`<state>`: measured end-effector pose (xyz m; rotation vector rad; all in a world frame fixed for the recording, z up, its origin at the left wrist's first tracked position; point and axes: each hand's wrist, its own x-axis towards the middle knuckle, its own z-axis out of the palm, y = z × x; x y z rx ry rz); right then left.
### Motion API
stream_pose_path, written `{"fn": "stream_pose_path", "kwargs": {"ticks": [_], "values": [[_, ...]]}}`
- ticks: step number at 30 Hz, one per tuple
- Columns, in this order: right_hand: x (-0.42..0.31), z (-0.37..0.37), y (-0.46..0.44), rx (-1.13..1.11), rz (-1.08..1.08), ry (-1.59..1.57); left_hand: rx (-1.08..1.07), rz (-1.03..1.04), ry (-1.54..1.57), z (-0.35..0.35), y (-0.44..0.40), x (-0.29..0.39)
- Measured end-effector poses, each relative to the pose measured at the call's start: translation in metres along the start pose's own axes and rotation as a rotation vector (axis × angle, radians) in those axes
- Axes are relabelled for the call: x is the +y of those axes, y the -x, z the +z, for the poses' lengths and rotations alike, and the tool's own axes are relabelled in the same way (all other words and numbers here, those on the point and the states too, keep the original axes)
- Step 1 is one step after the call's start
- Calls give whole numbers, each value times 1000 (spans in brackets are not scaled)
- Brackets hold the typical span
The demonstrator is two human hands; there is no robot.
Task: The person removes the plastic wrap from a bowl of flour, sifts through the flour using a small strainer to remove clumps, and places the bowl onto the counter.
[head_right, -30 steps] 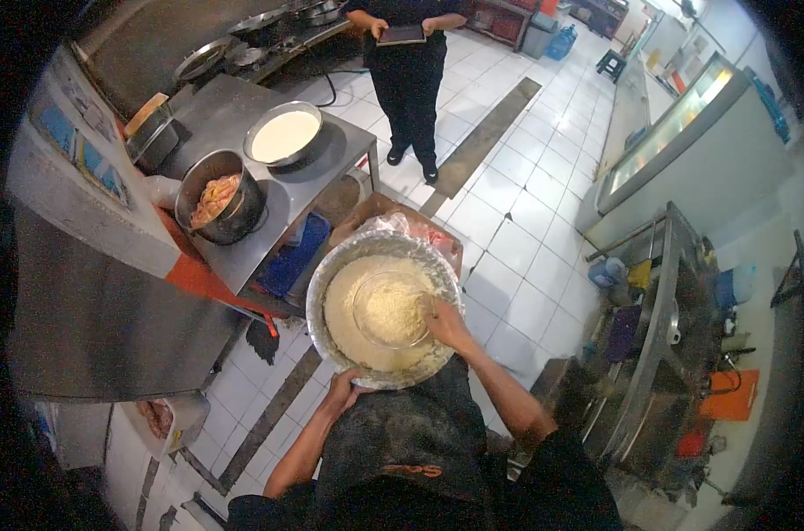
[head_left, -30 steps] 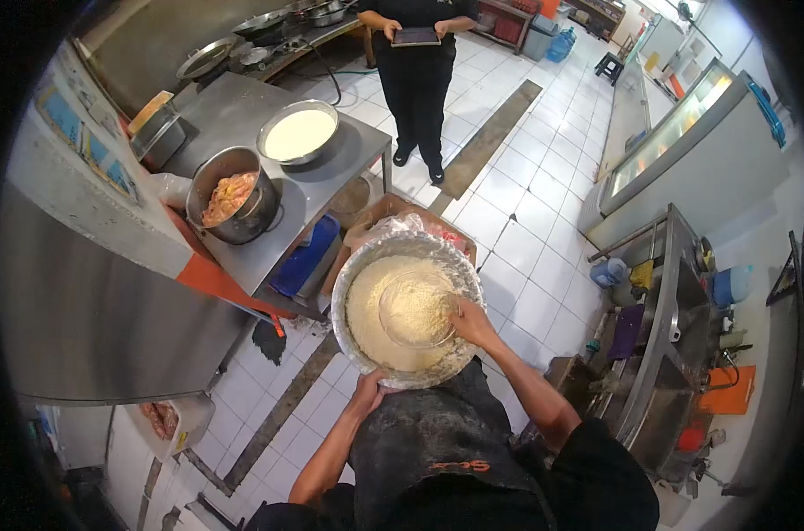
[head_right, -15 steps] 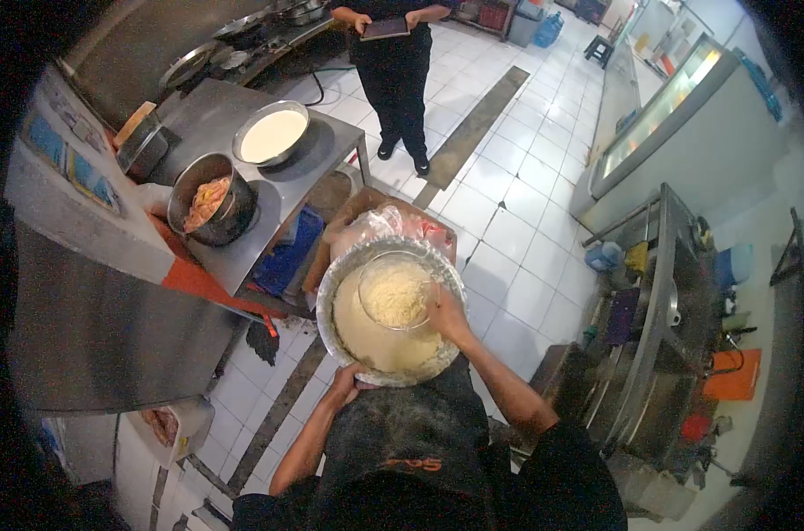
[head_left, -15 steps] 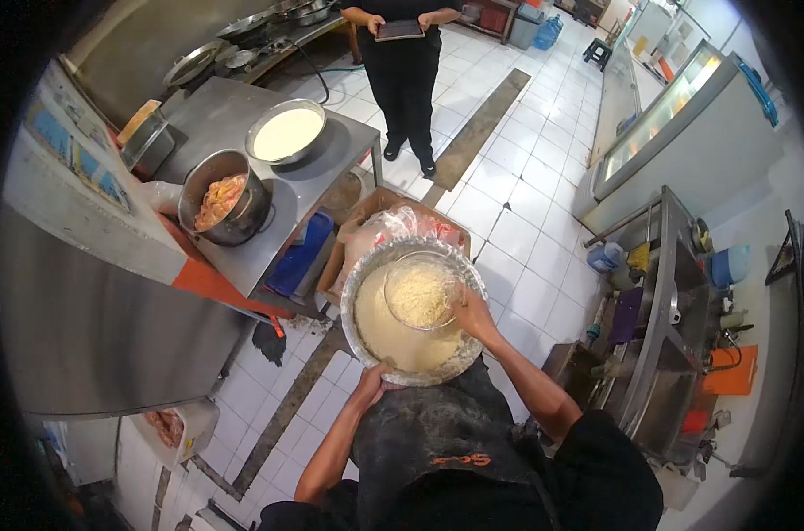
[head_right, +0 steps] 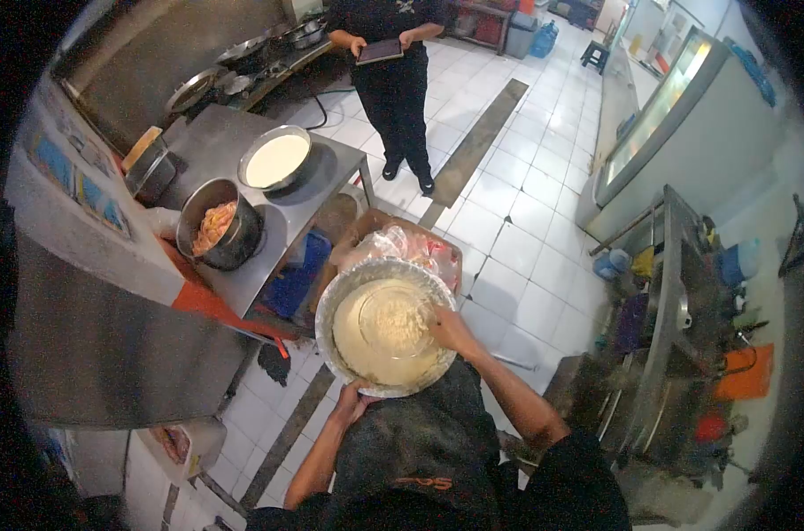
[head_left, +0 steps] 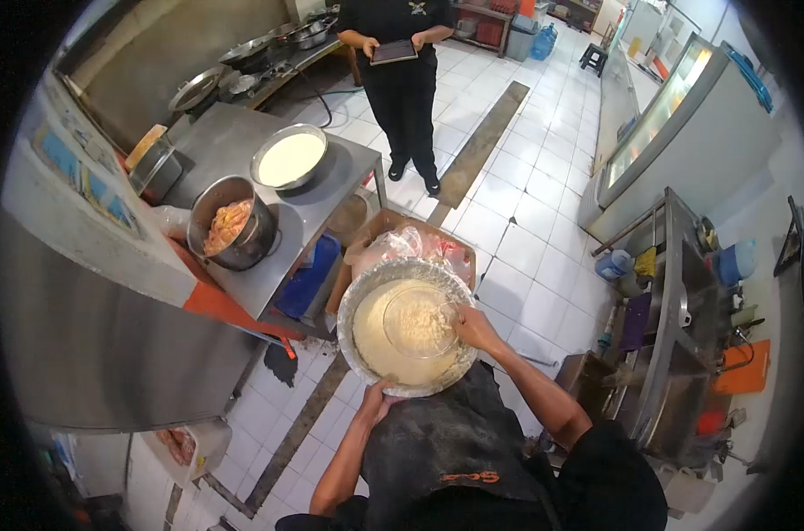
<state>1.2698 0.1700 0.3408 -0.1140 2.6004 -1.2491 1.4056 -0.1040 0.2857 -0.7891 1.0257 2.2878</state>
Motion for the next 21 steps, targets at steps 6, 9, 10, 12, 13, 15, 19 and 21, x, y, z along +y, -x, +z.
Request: {"fn": "stream_pose_path", "kwargs": {"ticks": [6, 9, 10, 12, 13, 15, 19, 21], "values": [[4, 18, 1, 62, -11, -53, 6, 75, -17, -30, -18, -5], [16, 31, -14, 107, -24, -64, -11, 98, -45, -44, -25, -12], [28, 38, -20, 31, -72, -25, -9, 90, 16, -48, -27, -18], [28, 43, -22, 19, -86, -20, -9, 70, 123, -62, -36, -30], [19, 42, -22, 75, -55, -47, -11, 65, 145, -70, -39, -36], [7, 37, -24, 131, -19, -128, -18, 59, 190, -85, -44, -47], [17, 32, -46, 125, -21, -292, 22, 21, 29, -109, -53, -58], [31, 35, -70, 186, -86, -219, -55, 42, 111, -113, -56, -58]]}}
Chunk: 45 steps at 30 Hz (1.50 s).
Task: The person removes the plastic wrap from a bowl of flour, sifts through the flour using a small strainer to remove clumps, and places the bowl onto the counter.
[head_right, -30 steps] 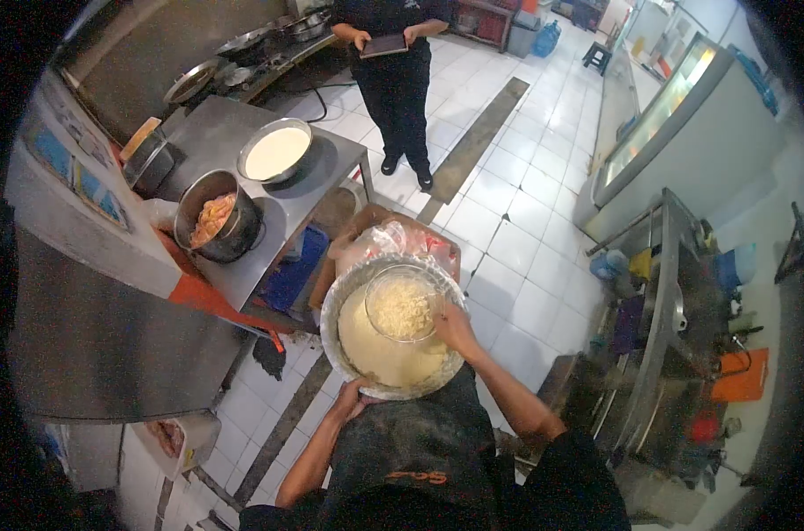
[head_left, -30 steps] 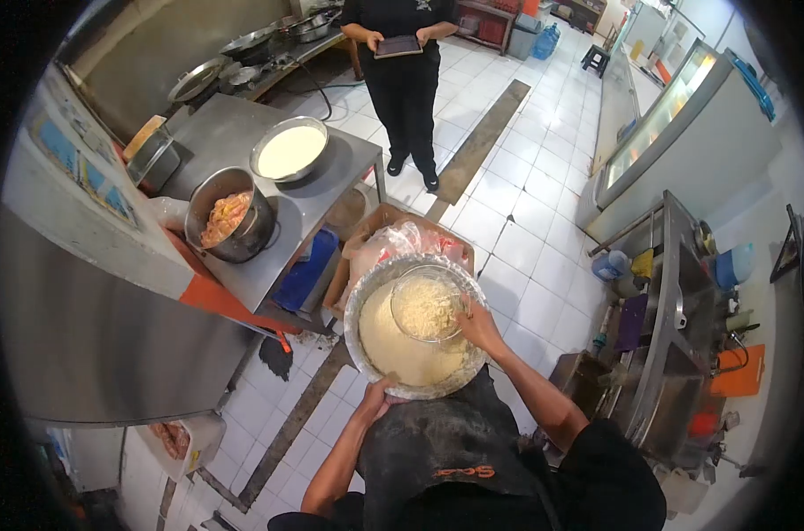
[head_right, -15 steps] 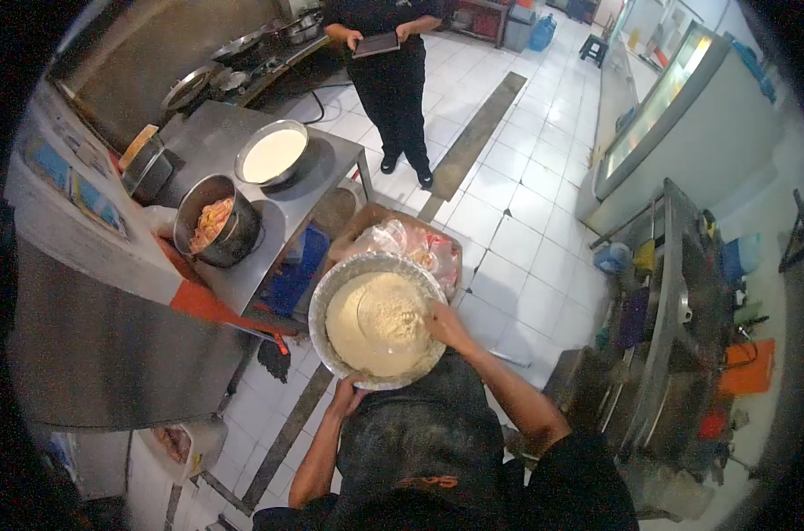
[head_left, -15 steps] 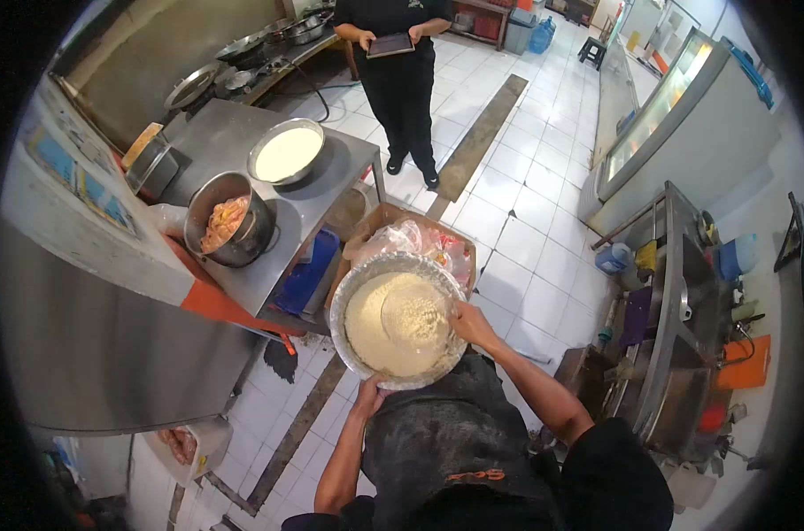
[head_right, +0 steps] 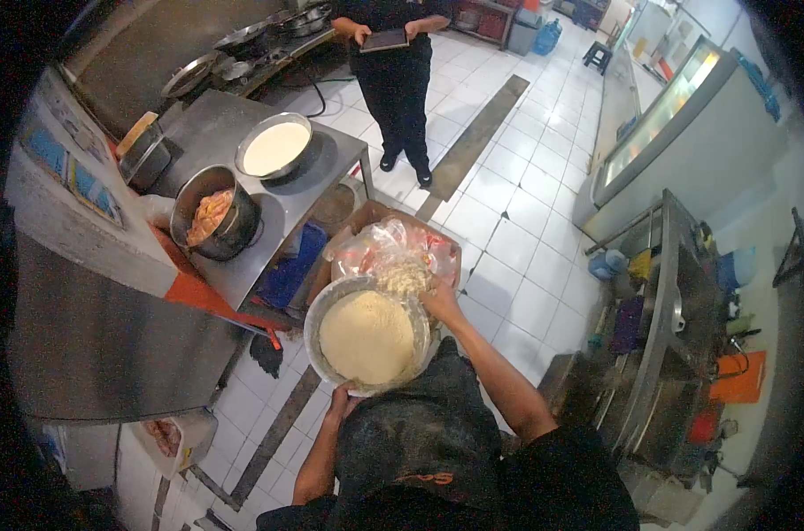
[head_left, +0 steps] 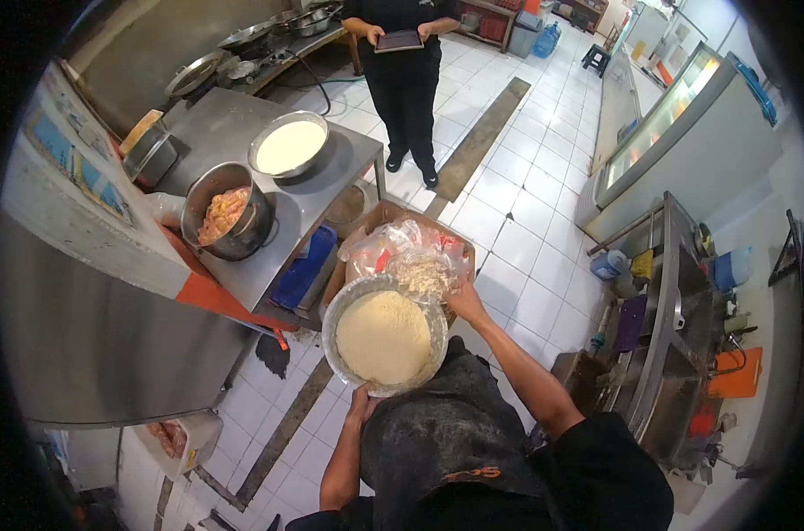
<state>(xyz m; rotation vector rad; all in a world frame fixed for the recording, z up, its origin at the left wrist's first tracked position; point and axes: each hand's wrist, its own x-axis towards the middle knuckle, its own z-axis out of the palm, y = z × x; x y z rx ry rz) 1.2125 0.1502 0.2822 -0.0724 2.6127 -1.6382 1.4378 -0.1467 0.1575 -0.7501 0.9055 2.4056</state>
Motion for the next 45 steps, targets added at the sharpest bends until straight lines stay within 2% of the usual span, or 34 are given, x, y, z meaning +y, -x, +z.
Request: {"fn": "stream_pose_path", "kwargs": {"ticks": [1, 5, 8, 11, 14, 15, 20, 22, 24, 25, 28, 30, 32, 34, 37, 39, 41, 44, 45], "values": [[6, 3, -10, 55, -68, 92, 129, 3, -117, -5, 3, -3], [4, 6, -38, 280, -338, 533, 193, -6, -79, 37, 24, 13], [14, 18, -54, 364, -270, 519, 232, -25, -91, 28, 29, 8], [19, 8, -62, 303, -389, 555, 139, -6, -26, -17, 14, -14], [18, 4, -52, 302, -309, 426, 214, -5, -34, 7, 22, -3], [3, -2, -48, 264, -327, 498, 204, -13, -53, 12, 18, 1], [5, -25, -46, 211, -231, 429, 219, -66, -103, 24, 1, 3], [-7, -34, -45, 173, -249, 401, 228, -20, -46, 26, -8, 6], [-52, -48, -28, 142, -313, 313, 190, 19, 9, 16, -11, 2], [-49, -53, -26, 64, -325, 362, 202, -1, -35, 12, -12, 1], [-84, -61, 0, -83, -393, 379, 185, 126, -54, 80, 29, 36], [-113, -56, 14, -224, -270, 377, 171, 136, -90, 112, 48, 62], [-108, -52, 10, -315, -326, 510, 131, 146, -41, 146, 62, 81], [-129, -53, -1, -154, -519, 579, 162, 168, -62, 174, 78, 86], [-116, -45, -9, -106, -652, 753, 197, 209, -87, 186, 80, 77], [-112, -41, 2, -163, -576, 775, 197, 223, -90, 191, 83, 71], [-111, -34, 25, -237, -407, 682, 171, 234, -71, 200, 82, 73], [-79, -32, 46, -372, -8, 434, 228, 215, -123, 231, 94, 92], [-62, -28, 57, -361, -34, 438, 217, 203, -165, 224, 91, 84]]}}
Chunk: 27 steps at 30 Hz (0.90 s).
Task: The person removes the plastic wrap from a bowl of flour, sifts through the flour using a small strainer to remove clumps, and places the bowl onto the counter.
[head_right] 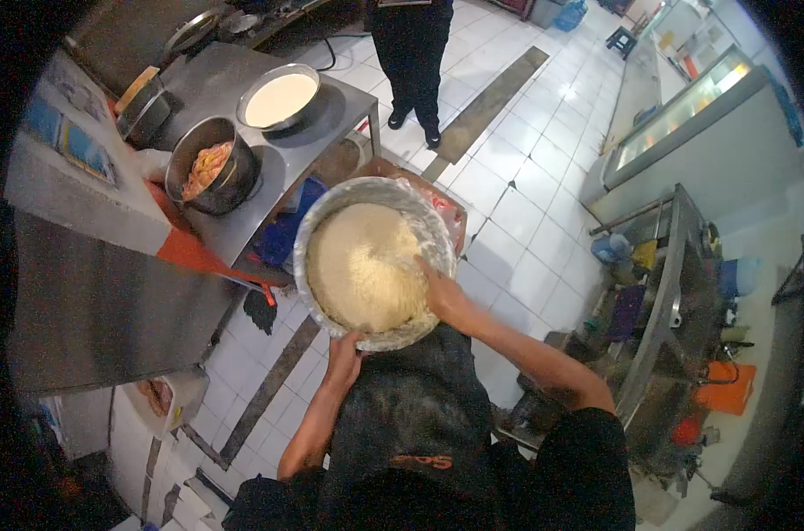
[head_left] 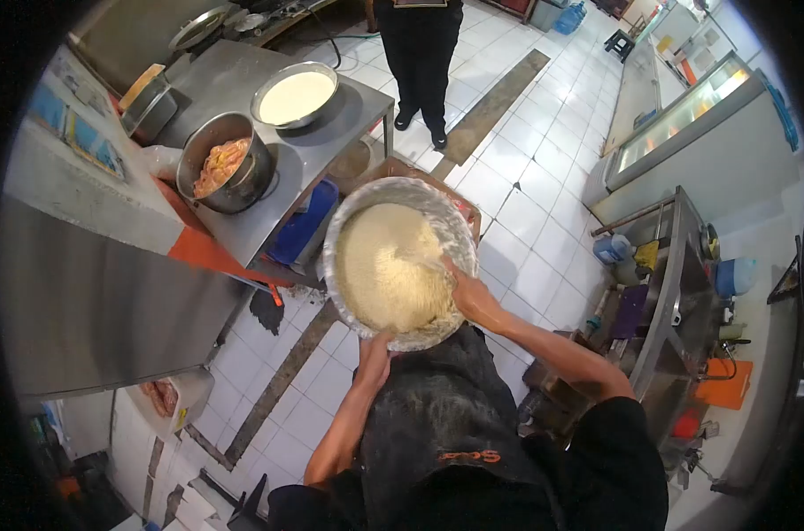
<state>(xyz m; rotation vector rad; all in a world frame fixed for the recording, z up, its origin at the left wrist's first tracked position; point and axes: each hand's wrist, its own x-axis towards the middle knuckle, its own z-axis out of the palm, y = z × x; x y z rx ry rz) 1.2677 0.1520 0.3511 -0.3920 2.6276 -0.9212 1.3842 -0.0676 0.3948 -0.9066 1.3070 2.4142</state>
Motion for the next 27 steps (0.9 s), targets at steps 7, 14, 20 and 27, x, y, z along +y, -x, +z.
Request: {"fn": "stream_pose_path", "kwargs": {"ticks": [7, 14, 20, 27], "values": [[12, 47, 22, -307, 368, -554, -95, -63, -176, -24, -33, -40], [51, 70, 18, 153, 4, 89, -201, -171, -73, -13, -20, -26], [58, 66, 7, -64, 175, -164, -73, -153, -289, -9, -23, -23], [27, -7, -1, 131, 177, -141, -152, -124, -48, -13, -18, -17]]}}
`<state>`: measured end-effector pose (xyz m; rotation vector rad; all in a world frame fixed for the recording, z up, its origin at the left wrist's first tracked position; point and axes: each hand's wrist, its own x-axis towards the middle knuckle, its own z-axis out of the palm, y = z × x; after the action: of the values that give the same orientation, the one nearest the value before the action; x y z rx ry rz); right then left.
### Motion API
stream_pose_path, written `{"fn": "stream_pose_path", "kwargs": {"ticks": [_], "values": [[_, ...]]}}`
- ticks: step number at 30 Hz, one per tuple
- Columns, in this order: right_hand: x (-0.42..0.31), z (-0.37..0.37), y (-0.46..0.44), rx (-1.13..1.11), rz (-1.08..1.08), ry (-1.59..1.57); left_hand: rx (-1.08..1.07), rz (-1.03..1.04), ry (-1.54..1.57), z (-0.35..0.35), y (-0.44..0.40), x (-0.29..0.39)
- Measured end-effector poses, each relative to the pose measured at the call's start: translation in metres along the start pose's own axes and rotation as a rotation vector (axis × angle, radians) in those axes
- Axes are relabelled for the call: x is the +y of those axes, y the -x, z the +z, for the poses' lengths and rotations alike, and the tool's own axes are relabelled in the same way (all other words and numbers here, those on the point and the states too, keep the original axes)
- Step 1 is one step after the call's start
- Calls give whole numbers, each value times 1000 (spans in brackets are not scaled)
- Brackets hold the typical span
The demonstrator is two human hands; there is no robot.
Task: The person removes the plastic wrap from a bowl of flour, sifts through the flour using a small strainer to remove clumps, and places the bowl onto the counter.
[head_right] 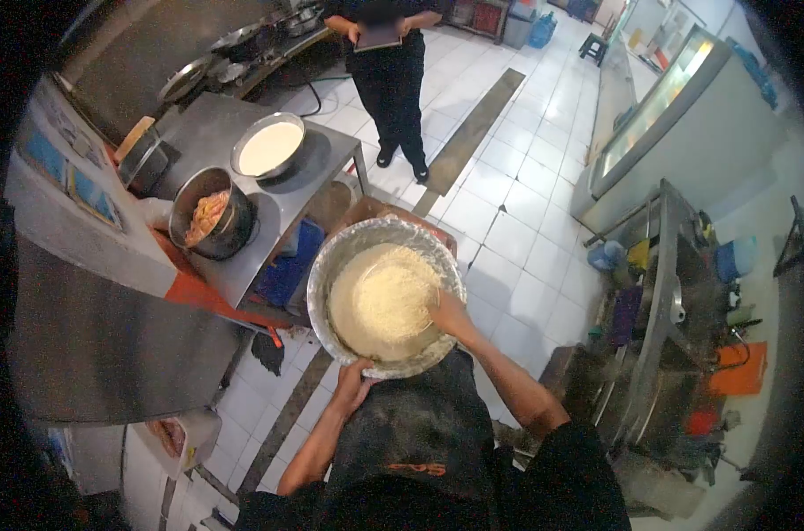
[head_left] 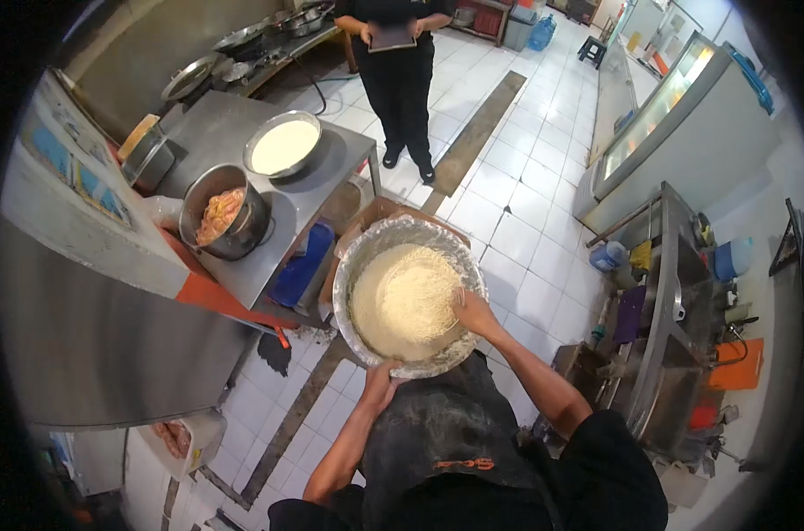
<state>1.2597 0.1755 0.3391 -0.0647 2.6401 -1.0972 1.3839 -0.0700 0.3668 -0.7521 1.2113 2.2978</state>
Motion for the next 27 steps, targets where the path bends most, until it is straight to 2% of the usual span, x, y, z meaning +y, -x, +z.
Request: {"fn": "stream_pose_path", "kwargs": {"ticks": [5, 7, 10, 11, 12, 13, 14, 15, 16, 17, 20, 22, 23, 25, 27], "values": [[3, -9, -11, 90, -13, -39, -46, 55, 99, 4, 5, 3], [-2, -16, -11, 76, -83, -60, -55, 78, 132, 4, 5, 2], [-22, -25, -3, 124, -76, -119, 14, 52, 126, -16, -9, -14], [-27, -25, -3, 154, -64, -141, -129, 267, -622, -30, -9, -16], [-24, -23, -6, 79, -101, -96, -106, 596, -1318, -45, -9, -18], [-18, -22, -13, 18, -150, -44, -111, 372, -914, -36, -11, -18], [-21, -24, -13, 44, -196, 39, -58, 183, -297, -27, -13, -17], [-26, -24, -10, 86, -227, -44, 74, 79, 162, -19, -16, -16], [-15, -8, -14, 91, -147, -31, 2, 92, 23, -48, -38, -35], [-4, -1, -24, 97, -64, -12, -40, 66, 67, -43, -31, -29], [-17, -10, -17, -83, -160, 55, -71, 90, 141, -37, -20, -24], [-8, 6, -21, 36, -203, -113, -117, 11, 237, -65, -43, -42], [-3, 12, -23, 101, -225, -191, -3, -46, -1, -45, -20, -20], [-5, 15, -18, 64, -100, -30, -14, -41, 27, -43, -21, -20], [-23, 1, -2, 46, -231, -130, -28, -48, 50, -45, -28, -24]]}}
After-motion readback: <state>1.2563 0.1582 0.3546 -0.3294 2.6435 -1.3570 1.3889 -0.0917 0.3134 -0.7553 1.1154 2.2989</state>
